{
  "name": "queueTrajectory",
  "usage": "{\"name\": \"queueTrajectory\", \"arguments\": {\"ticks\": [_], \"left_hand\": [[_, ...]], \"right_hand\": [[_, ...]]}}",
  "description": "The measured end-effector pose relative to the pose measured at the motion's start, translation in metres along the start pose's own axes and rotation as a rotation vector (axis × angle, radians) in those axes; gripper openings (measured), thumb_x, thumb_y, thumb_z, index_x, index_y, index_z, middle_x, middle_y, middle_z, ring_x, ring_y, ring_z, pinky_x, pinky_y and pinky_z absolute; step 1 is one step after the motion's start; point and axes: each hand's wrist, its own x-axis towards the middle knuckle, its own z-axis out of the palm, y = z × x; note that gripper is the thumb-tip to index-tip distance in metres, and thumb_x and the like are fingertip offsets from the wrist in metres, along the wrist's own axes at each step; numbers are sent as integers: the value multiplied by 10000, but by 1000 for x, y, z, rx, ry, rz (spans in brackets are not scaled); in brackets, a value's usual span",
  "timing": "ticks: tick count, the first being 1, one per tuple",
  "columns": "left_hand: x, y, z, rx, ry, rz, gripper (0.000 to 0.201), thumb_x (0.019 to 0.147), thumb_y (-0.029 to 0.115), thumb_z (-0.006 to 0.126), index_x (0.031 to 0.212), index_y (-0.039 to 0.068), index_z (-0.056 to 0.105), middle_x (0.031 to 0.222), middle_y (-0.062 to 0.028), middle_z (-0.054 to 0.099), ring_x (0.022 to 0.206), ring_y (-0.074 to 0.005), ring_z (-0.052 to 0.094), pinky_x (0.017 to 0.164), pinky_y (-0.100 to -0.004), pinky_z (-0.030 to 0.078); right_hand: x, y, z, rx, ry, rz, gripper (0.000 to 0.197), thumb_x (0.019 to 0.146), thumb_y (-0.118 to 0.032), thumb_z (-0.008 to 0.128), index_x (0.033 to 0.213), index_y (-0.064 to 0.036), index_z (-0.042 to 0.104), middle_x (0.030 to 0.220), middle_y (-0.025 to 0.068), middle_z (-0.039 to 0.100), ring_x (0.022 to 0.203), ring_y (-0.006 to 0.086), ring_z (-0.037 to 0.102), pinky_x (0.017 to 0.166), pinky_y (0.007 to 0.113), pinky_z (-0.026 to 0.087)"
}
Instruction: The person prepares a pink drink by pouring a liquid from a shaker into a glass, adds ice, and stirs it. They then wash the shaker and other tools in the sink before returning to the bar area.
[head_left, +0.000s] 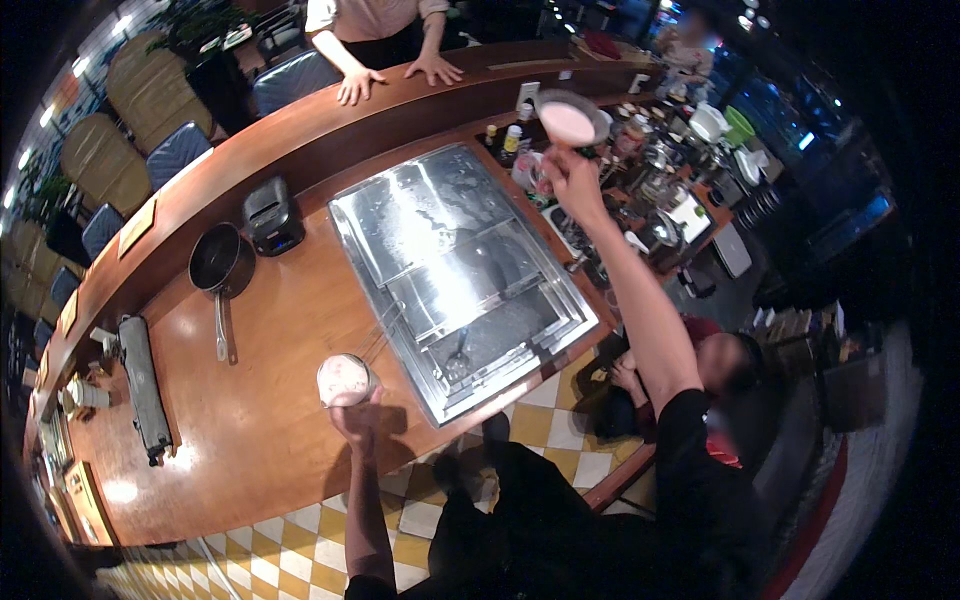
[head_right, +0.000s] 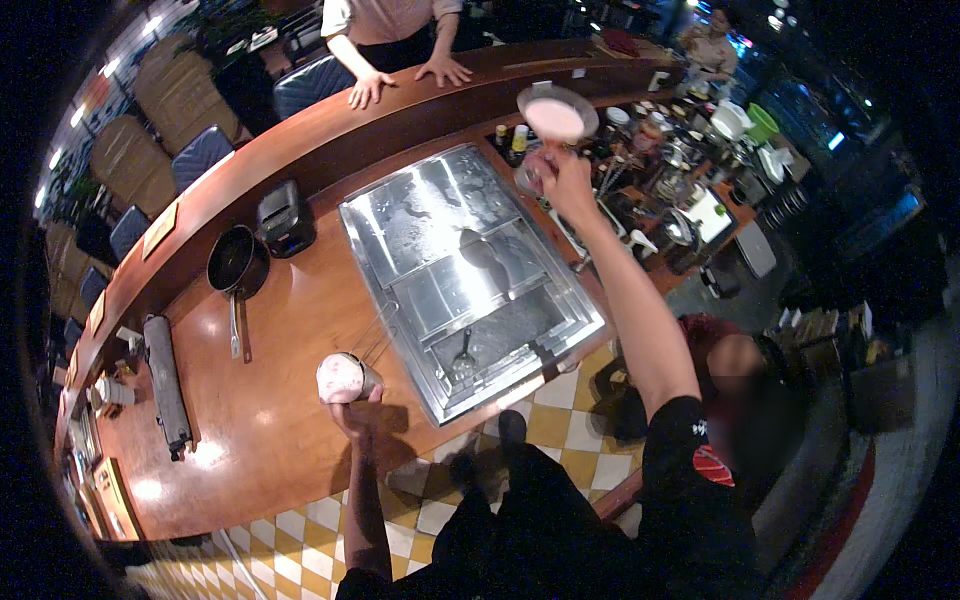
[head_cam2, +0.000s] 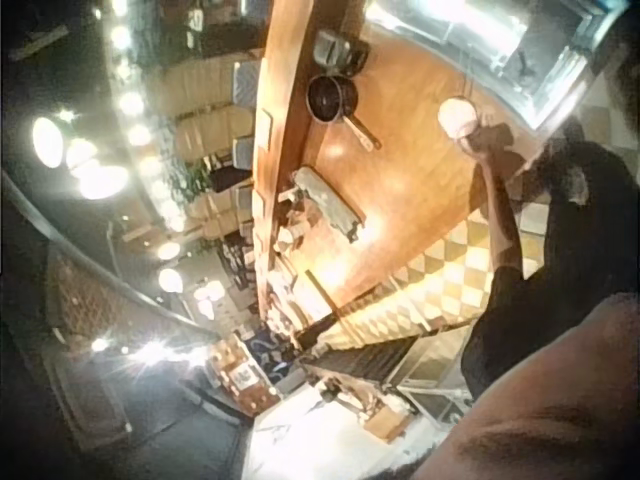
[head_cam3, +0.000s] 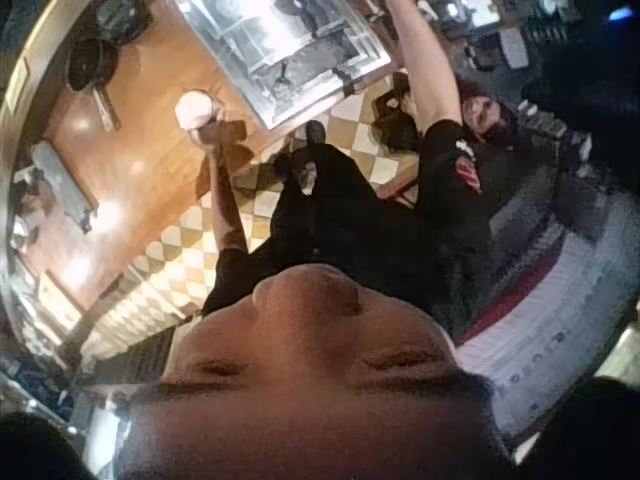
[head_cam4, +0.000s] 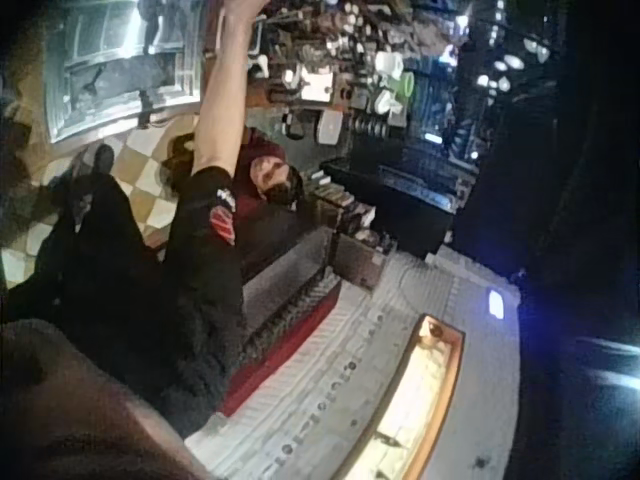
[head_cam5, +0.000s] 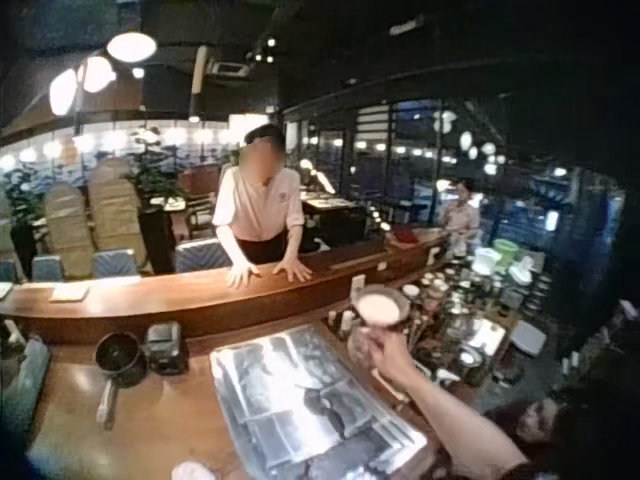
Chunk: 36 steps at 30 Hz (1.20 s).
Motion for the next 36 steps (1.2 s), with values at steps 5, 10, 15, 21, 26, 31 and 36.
{"name": "queueTrajectory", "arguments": {"ticks": [5,10,15,21,26,31,36], "left_hand": [[12,36,0,57,-45,-169,715,629,203,927,1203,-48,580,1133,-199,642,1023,-311,634,924,-402,493],[16,54,1,52,-37,-133,734,598,256,935,1176,-47,600,1110,-191,660,1012,-318,647,914,-414,494],[17,44,4,52,-51,-181,714,569,215,934,1150,-43,609,1100,-184,662,1029,-318,639,927,-420,489],[14,47,-2,130,-108,-222,827,537,220,950,1200,-82,558,1169,-221,626,1089,-367,606,958,-458,473],[7,25,-2,232,-107,-173,853,558,264,943,1199,-95,510,1174,-242,582,1124,-386,561,976,-476,449],[0,10,-1,282,-114,-201,836,537,219,944,1180,-94,511,1201,-266,572,1144,-434,535,976,-499,442],[-2,6,-1,272,-130,-194,846,552,207,942,1202,-90,490,1213,-266,562,1147,-433,529,978,-498,437]], "right_hand": [[54,-78,-81,27,-51,67,87,940,-21,597,1004,34,621,824,122,712,676,195,728,544,308,568],[85,-128,-144,54,-60,107,96,950,-25,589,1019,35,614,894,124,716,734,203,734,576,295,604],[107,-164,-188,7,-61,75,115,952,-32,588,1031,47,615,919,153,719,751,214,738,596,314,615],[113,-187,-213,-31,-46,87,141,958,-51,594,1055,45,630,915,171,724,758,226,740,593,330,615],[113,-192,-216,10,-75,98,143,960,-43,585,1059,54,624,927,183,721,752,237,740,582,330,611],[106,-197,-219,-12,-107,104,139,964,-43,578,1049,59,619,902,184,714,748,241,738,587,334,610],[102,-199,-217,-26,-112,109,142,965,-46,575,1045,65,616,898,180,709,746,238,735,587,329,609]]}}
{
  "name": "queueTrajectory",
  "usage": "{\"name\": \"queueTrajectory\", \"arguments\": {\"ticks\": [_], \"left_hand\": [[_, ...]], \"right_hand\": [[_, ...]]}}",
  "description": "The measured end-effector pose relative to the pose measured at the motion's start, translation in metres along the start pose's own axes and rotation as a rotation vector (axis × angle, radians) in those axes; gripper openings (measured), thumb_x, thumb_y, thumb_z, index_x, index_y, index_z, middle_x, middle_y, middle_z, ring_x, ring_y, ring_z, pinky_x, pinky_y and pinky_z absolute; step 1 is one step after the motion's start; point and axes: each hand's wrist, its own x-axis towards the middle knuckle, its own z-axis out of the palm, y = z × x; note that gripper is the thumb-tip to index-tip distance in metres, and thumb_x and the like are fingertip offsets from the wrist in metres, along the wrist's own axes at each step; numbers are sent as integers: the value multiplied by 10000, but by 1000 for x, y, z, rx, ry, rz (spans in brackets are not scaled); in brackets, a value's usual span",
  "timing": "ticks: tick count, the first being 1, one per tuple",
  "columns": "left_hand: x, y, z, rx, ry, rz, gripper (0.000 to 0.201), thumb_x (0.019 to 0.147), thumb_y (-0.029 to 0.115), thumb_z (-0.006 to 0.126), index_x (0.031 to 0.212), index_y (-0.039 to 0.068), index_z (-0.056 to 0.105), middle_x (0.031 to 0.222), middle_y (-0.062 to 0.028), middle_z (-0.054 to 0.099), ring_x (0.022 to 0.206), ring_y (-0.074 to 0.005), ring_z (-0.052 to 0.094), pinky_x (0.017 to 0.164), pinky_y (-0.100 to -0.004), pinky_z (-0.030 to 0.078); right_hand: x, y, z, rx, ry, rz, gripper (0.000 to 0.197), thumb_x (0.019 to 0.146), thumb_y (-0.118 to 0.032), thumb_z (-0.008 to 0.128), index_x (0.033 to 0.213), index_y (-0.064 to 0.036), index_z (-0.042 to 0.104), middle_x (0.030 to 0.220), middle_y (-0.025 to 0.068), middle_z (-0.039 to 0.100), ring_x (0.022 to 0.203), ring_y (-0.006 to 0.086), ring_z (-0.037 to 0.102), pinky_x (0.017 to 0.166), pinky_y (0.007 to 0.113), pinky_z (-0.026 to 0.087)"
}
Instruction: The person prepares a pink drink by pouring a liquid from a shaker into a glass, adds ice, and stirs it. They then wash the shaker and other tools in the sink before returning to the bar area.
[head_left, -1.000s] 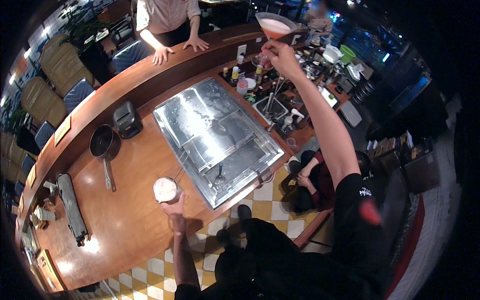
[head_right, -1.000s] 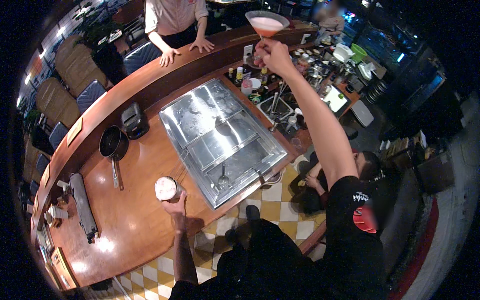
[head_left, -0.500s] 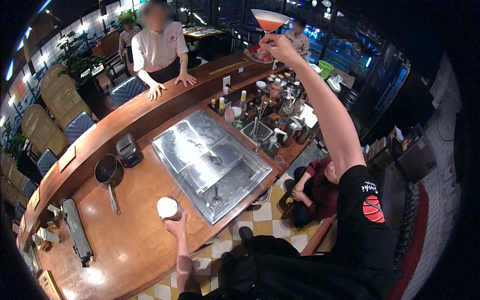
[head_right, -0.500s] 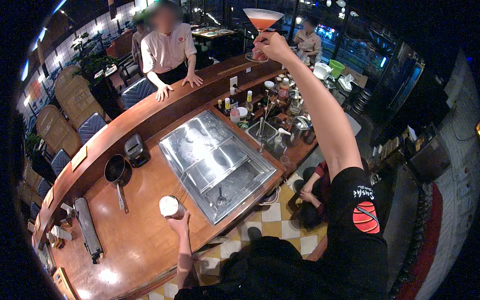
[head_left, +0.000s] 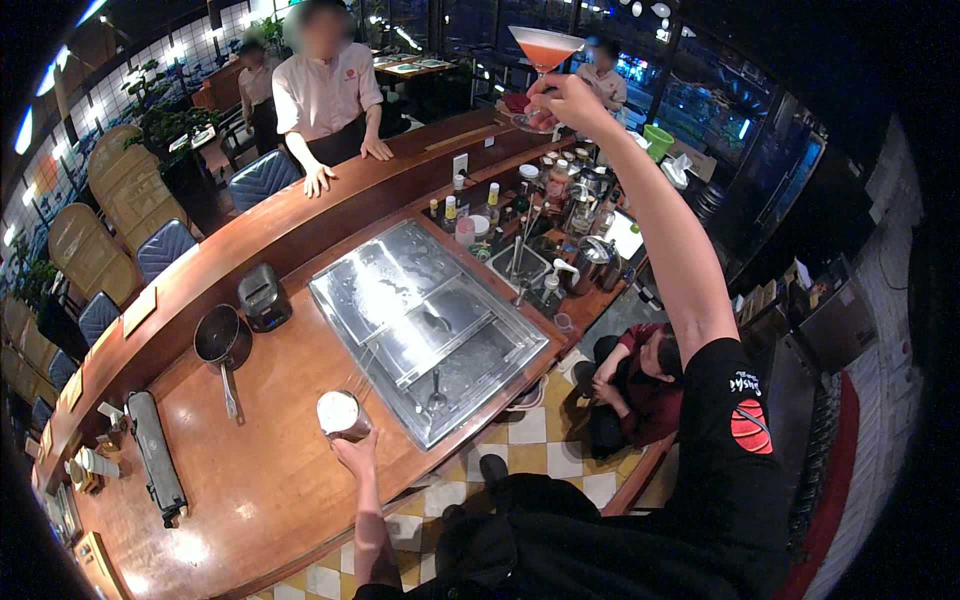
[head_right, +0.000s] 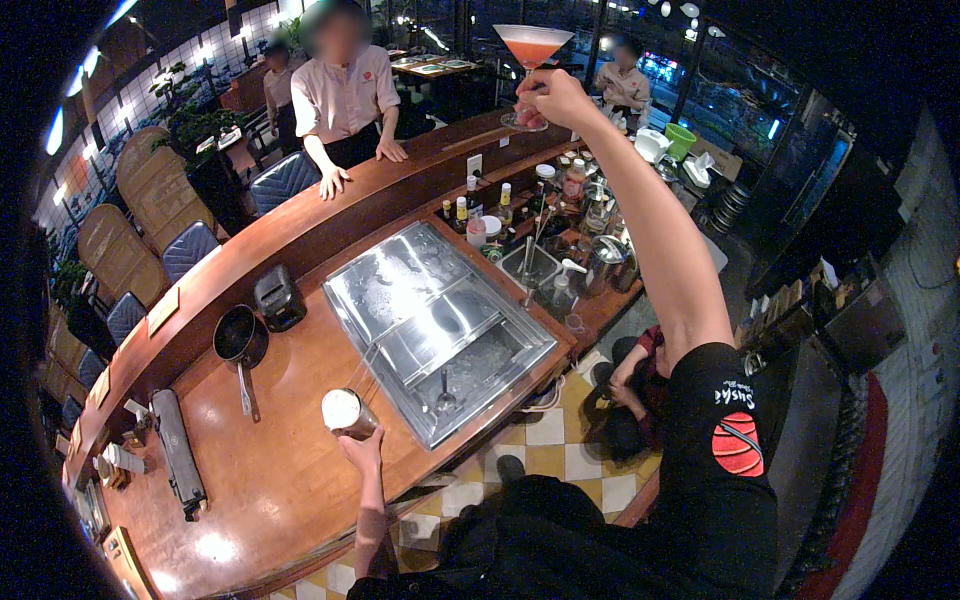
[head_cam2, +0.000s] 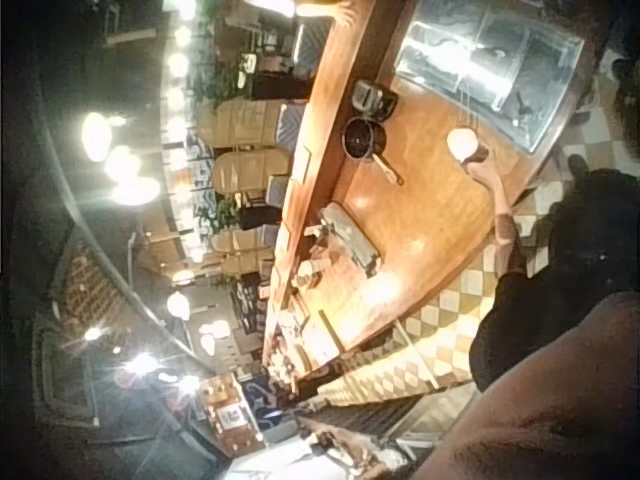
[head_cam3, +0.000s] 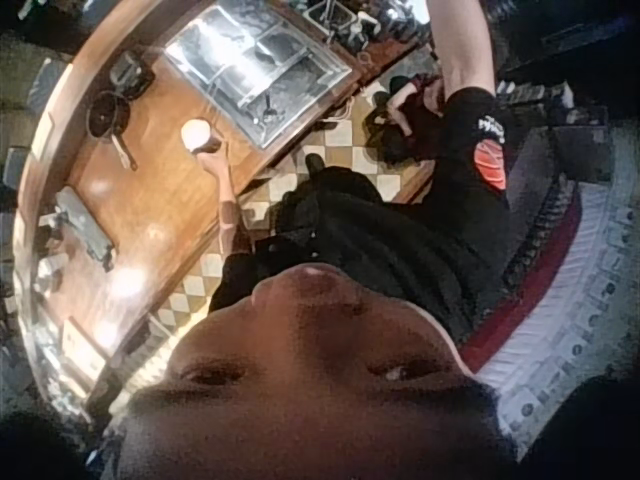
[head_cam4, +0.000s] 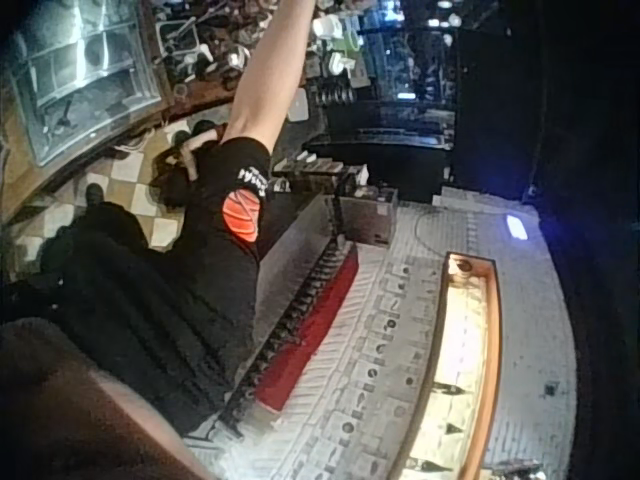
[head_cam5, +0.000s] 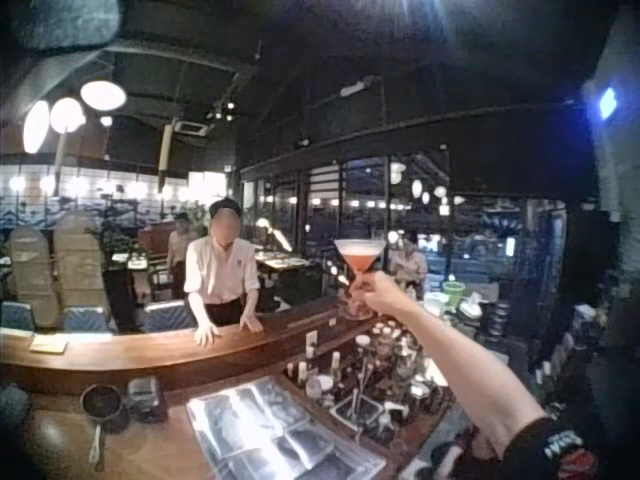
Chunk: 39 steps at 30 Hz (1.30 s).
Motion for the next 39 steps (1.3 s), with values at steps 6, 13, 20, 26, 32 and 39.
{"name": "queueTrajectory", "arguments": {"ticks": [6,13,20,26,32,39], "left_hand": [[2,-2,1,6,-35,-10,861,558,215,946,1214,-88,478,1220,-271,552,1149,-429,522,978,-500,432],[-6,15,-6,-8,-20,29,853,586,235,943,1214,-91,466,1225,-272,541,1147,-424,518,974,-495,429],[-31,-1,-21,-190,-28,94,980,663,116,893,1420,-68,299,1395,-271,417,1297,-372,458,1090,-441,379],[-82,-9,-56,-324,-126,20,1027,660,24,862,1484,3,249,1363,-222,403,1207,-301,493,1056,-396,404],[-140,2,-113,-209,-224,51,631,717,13,794,1268,4,487,1017,-94,535,842,-191,552,781,-317,498],[-205,7,-165,27,-246,124,418,710,-27,752,1085,22,573,810,-98,557,690,-246,574,628,-346,474]], "right_hand": [[1,3,2,-28,-3,-5,154,961,-48,579,1055,69,617,909,183,711,754,233,735,590,329,610],[4,10,6,-16,-5,19,159,949,-44,590,1062,64,620,907,174,716,765,226,736,599,332,612],[6,15,14,-9,-11,-13,151,946,-37,586,1056,61,621,903,171,716,769,217,737,593,319,612],[3,29,21,34,0,0,135,935,-39,602,1026,59,622,892,165,715,758,208,736,585,312,608],[-17,46,57,98,50,25,103,927,-35,616,988,48,626,839,125,714,716,180,731,557,293,583],[-65,123,156,83,78,-84,51,914,-7,629,945,34,631,791,102,695,637,176,711,539,292,549]]}}
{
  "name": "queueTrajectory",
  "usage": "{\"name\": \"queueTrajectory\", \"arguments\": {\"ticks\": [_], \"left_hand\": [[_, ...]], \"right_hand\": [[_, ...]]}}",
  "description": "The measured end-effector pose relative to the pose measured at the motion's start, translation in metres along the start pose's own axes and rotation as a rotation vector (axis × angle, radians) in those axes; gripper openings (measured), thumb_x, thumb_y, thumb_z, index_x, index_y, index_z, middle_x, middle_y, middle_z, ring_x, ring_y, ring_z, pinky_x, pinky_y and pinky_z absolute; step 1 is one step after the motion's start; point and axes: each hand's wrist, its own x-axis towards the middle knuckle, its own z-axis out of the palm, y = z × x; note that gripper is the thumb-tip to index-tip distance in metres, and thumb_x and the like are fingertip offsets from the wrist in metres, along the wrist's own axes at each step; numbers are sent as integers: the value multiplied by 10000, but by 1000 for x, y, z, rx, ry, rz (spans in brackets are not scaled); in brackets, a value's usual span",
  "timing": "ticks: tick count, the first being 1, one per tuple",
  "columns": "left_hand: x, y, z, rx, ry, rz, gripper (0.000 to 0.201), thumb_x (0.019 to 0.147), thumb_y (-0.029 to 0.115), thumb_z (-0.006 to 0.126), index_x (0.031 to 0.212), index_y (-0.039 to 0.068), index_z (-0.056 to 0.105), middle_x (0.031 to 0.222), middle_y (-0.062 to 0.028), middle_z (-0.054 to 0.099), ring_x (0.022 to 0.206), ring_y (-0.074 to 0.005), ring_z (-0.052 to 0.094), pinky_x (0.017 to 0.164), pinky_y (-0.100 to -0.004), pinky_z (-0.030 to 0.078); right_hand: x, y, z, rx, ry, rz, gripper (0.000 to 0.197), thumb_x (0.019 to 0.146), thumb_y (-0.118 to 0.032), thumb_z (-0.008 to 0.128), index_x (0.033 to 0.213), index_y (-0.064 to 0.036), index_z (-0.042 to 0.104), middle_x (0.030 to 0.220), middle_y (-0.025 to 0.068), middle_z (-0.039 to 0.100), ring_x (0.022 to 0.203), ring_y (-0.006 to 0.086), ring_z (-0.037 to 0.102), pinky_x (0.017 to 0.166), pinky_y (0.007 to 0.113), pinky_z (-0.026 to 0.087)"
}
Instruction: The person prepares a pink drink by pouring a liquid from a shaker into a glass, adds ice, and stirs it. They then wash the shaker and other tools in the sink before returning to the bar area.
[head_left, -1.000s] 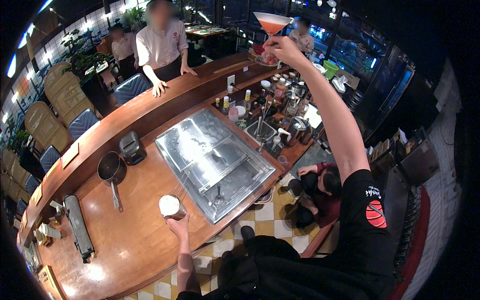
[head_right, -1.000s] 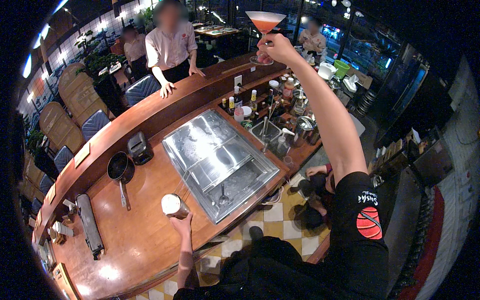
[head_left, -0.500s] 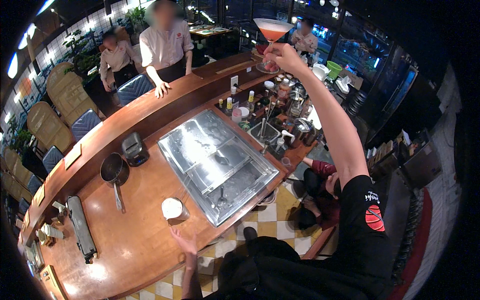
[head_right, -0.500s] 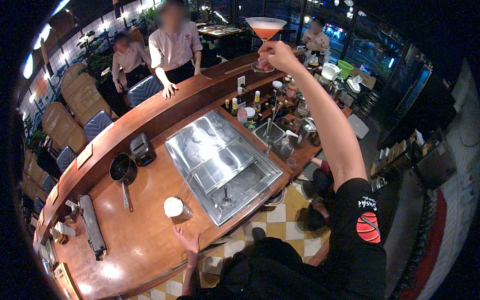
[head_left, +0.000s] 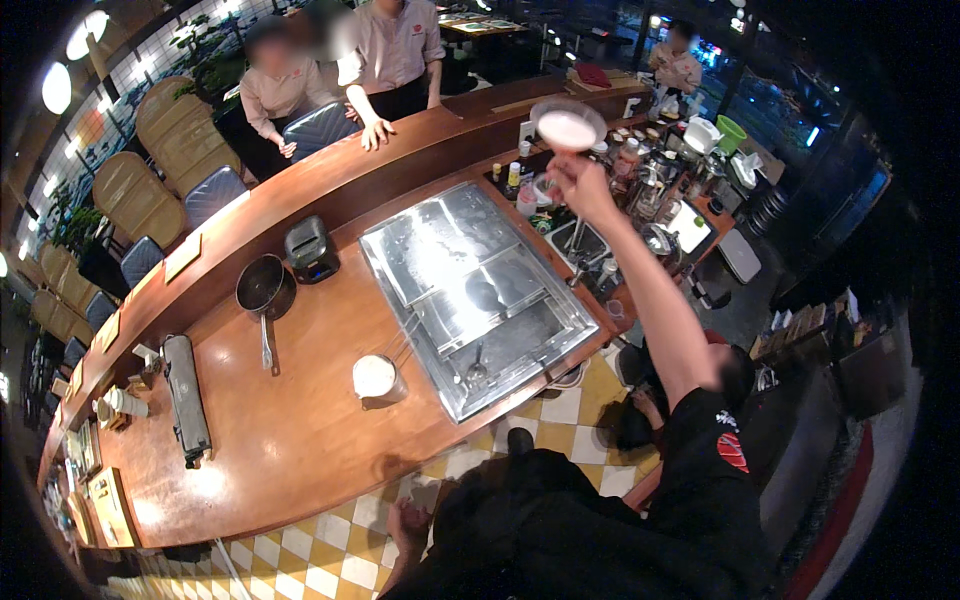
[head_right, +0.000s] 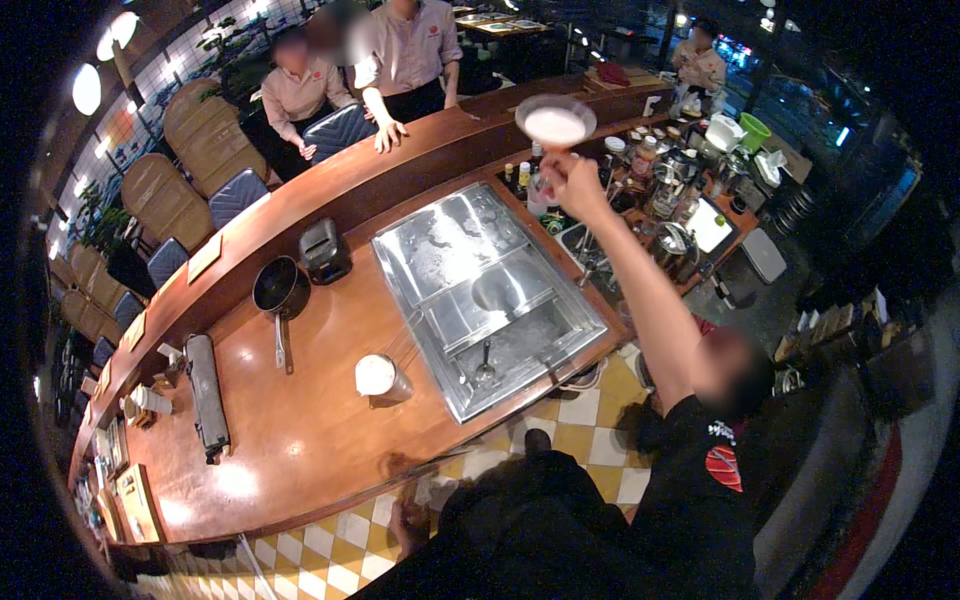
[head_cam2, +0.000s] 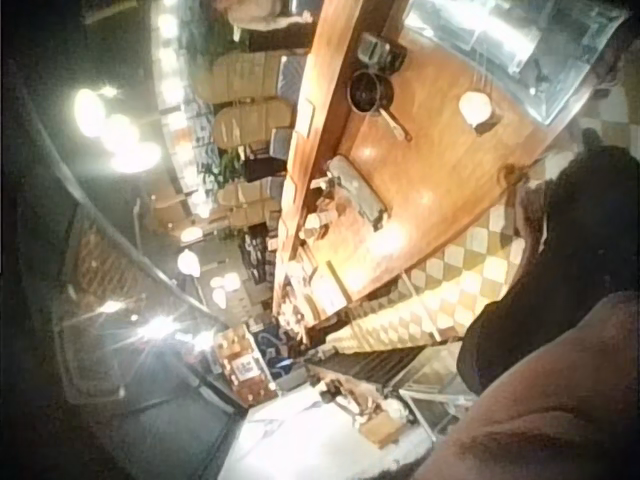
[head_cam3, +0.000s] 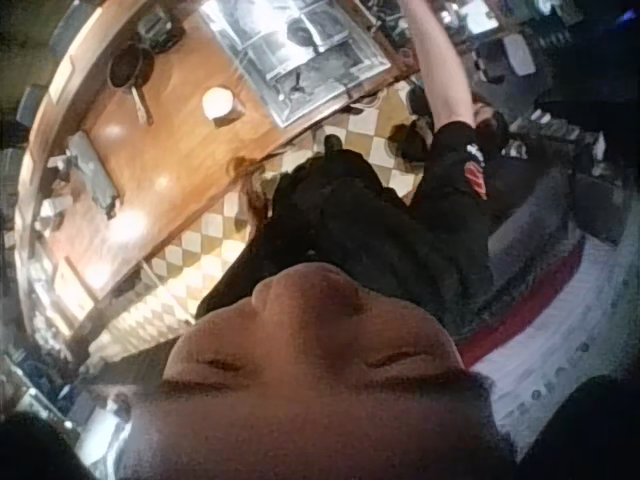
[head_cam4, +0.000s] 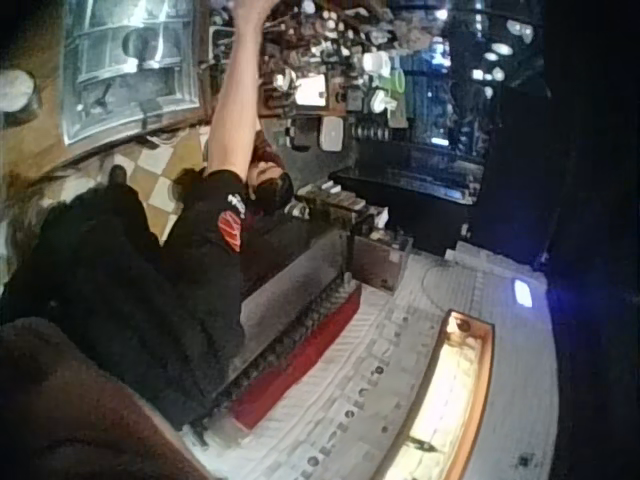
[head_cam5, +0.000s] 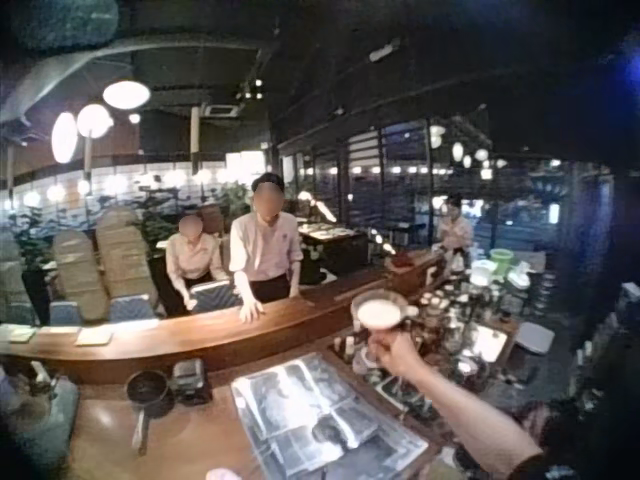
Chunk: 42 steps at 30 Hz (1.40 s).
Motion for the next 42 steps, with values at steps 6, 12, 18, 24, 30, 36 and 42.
{"name": "queueTrajectory", "arguments": {"ticks": [6,12,18,24,30,36,42], "left_hand": [[-48,-27,-19,164,-6,-219,403,716,-8,770,1063,20,566,799,-101,584,620,-223,594,569,-328,481],[-100,-43,-37,123,9,-509,493,757,142,802,1178,67,557,825,-72,593,633,-172,575,591,-294,494],[-133,-44,-35,75,-41,-760,455,832,267,674,1216,57,551,846,-106,621,647,-193,597,602,-314,505],[-179,-44,-21,-95,-29,-1056,489,907,391,545,1254,46,544,866,-140,648,661,-214,619,613,-333,517],[-197,-20,2,-130,-7,-1143,503,910,414,526,1247,42,547,871,-156,657,684,-243,630,630,-357,521],[-179,0,16,-9,81,-1065,463,841,336,614,1197,45,561,860,-153,648,715,-281,631,652,-386,519],[-186,11,23,107,180,-1009,448,772,258,703,1146,48,574,849,-150,639,747,-319,632,675,-415,517]], "right_hand": [[-68,109,85,44,0,-6,176,926,3,619,1096,28,658,798,112,692,638,184,707,551,309,555],[-110,178,148,-133,-43,-76,264,815,4,649,1076,39,655,888,233,699,809,374,707,698,417,555],[-141,223,178,-185,-54,94,194,806,9,658,998,26,680,960,241,686,944,427,649,810,449,517],[-162,272,189,-104,-90,176,165,831,15,632,988,23,679,967,226,683,966,405,653,844,454,507],[-166,283,190,-114,-126,147,174,824,-10,621,980,42,676,986,259,677,994,432,636,867,472,494],[-158,277,187,-125,-80,95,177,790,-38,637,933,41,703,940,258,684,933,451,630,865,512,463],[-154,262,189,-34,-115,261,119,825,-33,652,907,39,702,875,213,698,875,382,658,849,475,474]]}}
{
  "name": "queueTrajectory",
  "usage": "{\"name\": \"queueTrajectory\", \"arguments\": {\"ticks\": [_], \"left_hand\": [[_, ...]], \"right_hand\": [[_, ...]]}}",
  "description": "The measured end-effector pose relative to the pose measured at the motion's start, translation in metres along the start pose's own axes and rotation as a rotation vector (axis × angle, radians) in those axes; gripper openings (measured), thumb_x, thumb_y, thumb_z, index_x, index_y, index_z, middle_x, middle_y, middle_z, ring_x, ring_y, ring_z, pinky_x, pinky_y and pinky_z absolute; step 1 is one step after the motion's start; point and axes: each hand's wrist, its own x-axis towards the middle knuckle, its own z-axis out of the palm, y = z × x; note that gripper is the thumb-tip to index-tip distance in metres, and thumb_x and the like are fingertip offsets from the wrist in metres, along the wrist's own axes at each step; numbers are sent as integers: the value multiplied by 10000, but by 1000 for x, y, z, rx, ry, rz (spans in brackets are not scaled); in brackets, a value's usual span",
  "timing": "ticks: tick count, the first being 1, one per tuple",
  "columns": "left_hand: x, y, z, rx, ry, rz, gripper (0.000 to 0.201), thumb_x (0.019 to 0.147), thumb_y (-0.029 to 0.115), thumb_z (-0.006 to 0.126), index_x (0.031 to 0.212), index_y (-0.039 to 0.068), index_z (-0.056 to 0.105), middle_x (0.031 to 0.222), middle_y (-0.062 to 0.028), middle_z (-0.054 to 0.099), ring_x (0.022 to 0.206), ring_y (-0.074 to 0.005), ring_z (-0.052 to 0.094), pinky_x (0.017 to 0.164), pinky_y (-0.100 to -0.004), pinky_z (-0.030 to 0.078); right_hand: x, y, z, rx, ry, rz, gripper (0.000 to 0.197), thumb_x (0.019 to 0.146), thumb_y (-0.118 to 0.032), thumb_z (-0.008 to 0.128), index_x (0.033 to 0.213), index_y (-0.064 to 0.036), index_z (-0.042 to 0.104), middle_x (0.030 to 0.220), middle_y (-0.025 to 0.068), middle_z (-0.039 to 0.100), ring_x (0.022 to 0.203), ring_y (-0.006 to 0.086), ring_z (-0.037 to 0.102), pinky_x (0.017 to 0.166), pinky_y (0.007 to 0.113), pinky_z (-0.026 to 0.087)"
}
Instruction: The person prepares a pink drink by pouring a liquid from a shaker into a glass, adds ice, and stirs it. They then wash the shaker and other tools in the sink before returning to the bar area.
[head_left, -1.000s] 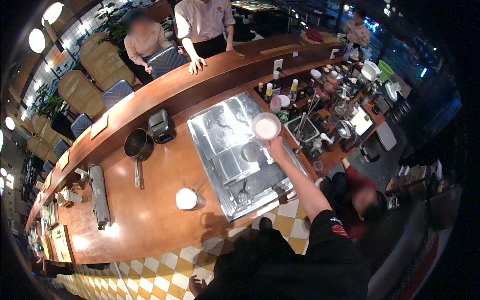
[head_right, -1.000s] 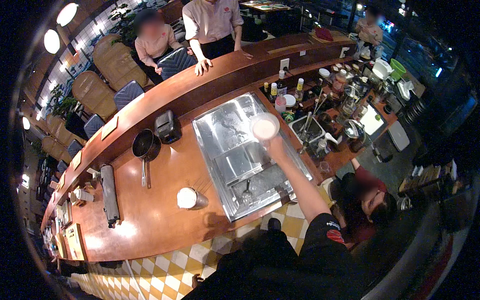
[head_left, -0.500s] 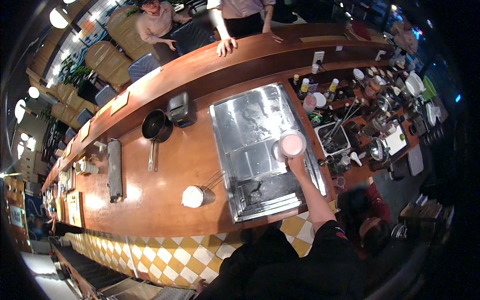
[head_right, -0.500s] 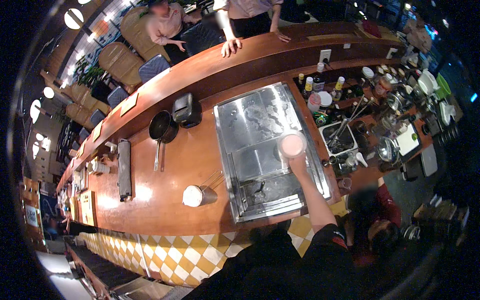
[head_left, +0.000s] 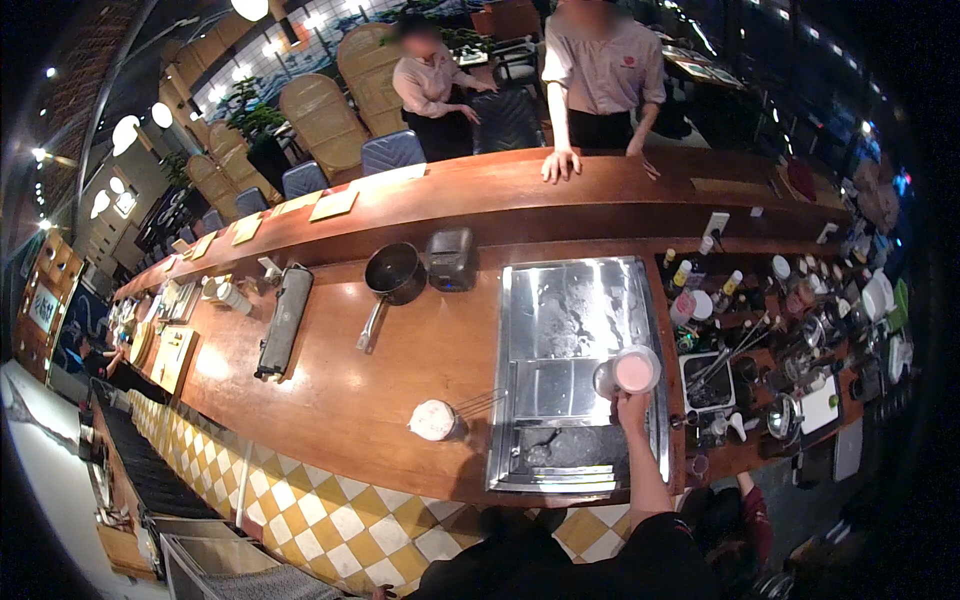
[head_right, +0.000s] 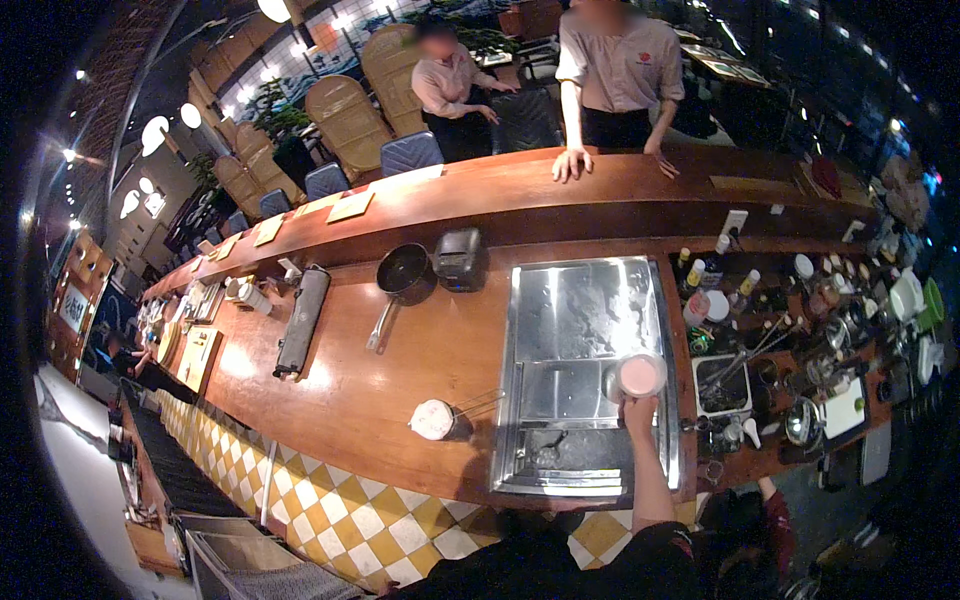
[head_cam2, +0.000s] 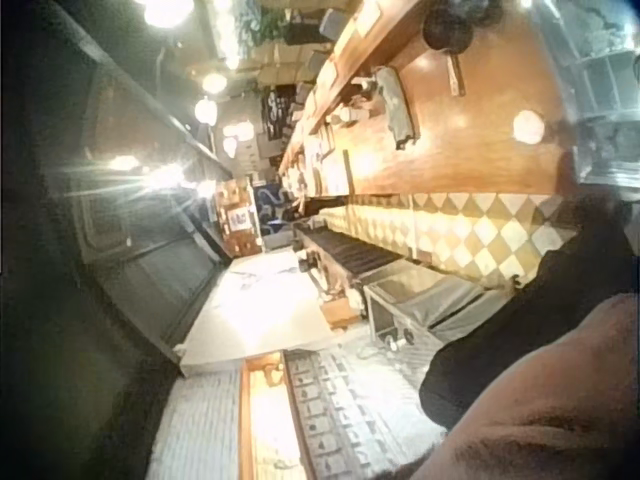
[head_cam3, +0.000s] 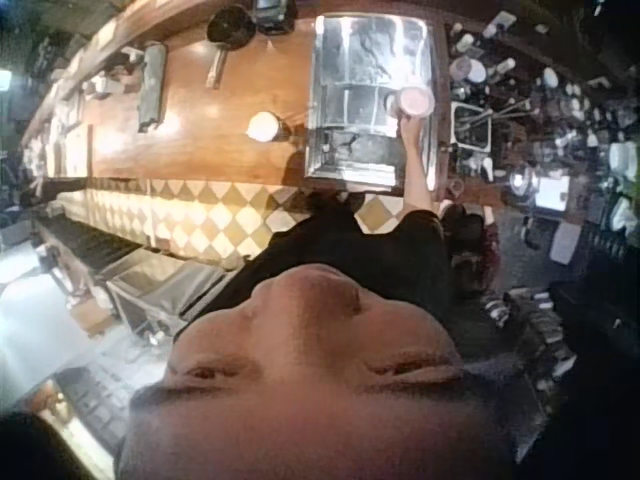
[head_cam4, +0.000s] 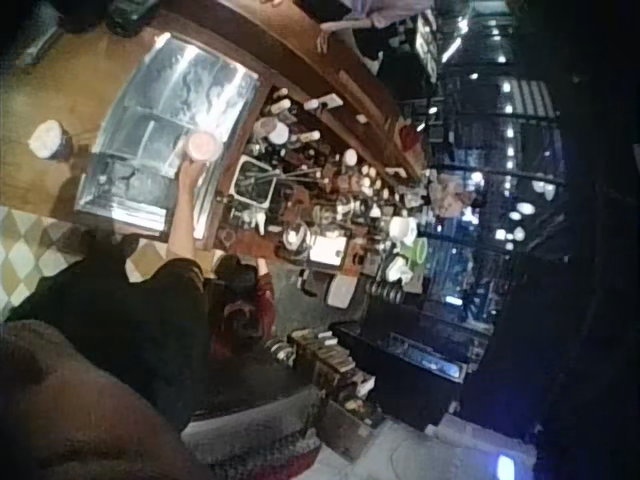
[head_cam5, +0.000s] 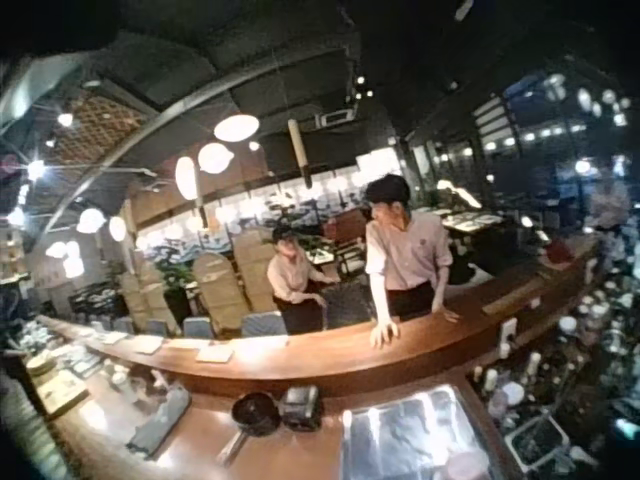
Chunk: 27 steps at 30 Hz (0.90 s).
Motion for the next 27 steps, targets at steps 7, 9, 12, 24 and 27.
{"name": "queueTrajectory", "arguments": {"ticks": [7,9,12,24,27], "left_hand": [[-18,-14,-9,221,331,381,465,691,167,807,1086,51,590,836,-147,629,784,-364,633,701,-449,514],[-2,51,-25,291,281,316,448,710,151,802,1092,39,595,911,-162,638,840,-375,635,742,-462,500],[38,87,-48,113,180,376,294,752,91,765,993,38,605,836,-150,599,770,-329,613,675,-425,485],[226,229,-44,17,-243,1031,130,799,49,692,916,52,637,802,-110,603,709,-271,619,621,-362,502],[296,203,-2,-44,-471,1126,98,791,67,711,861,61,642,803,-93,607,696,-245,615,623,-352,508]], "right_hand": [[-6,6,5,3,-11,99,302,814,-61,711,1084,50,637,984,216,683,729,297,650,739,421,505],[-17,2,-11,18,35,154,364,810,-61,726,1144,41,619,986,192,683,698,238,651,714,387,505],[-57,-39,-15,27,174,220,426,822,-84,724,1224,-1,609,988,155,691,758,193,653,695,337,494],[-337,-131,-8,-50,102,375,167,846,-88,702,982,1,663,868,58,686,714,137,641,676,303,529],[-383,-184,0,-213,58,338,167,825,-68,711,965,9,663,835,95,699,722,168,675,691,318,556]]}}
